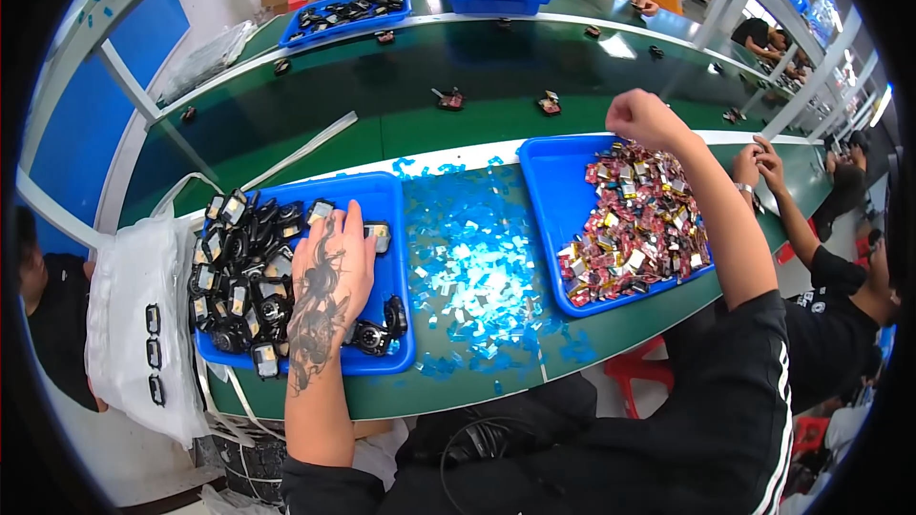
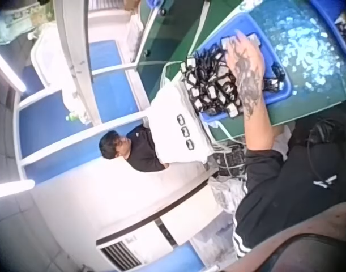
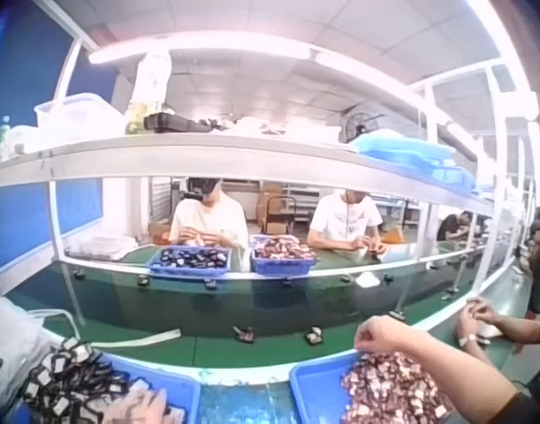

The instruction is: Assembling internal and decorative components into smartwatch housings on a factory assembly line.

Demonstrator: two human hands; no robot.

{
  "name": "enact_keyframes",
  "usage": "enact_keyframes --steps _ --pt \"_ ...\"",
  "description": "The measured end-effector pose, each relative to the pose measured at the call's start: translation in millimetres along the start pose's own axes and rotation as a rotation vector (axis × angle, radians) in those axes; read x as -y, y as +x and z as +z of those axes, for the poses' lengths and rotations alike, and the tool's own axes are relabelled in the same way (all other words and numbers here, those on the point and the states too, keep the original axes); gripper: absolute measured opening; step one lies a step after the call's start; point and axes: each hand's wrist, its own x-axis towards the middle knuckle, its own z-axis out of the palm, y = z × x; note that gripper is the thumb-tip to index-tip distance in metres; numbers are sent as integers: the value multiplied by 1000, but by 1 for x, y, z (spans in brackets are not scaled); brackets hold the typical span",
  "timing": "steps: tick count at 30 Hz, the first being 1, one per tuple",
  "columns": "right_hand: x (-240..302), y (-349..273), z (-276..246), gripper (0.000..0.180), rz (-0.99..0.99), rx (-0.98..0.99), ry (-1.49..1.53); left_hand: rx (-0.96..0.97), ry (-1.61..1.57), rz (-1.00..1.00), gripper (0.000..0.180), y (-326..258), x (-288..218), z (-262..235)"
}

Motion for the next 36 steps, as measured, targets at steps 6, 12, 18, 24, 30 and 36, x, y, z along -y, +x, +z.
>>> enact_keyframes --steps 6,12,18,24,30,36 --pt "-12 -38 12 42 -84 -252 -120 154 -93 -20 32 4 -4 -2" --pt "-10 -63 34 55 -66 -54 -116 88 -213 -33 26 5 -11 -9" --pt "22 -69 52 57 -64 -163 -218 -53 -461 -58 17 7 -15 -8" --pt "36 -76 52 33 -198 -125 -171 -124 -548 -95 14 13 -22 -12" --pt "75 -101 36 28 -364 68 111 -247 -739 -89 10 9 -26 -14" --pt "-4 -97 -10 29 43 -191 -14 -9 -1272 -155 15 7 -30 -21"
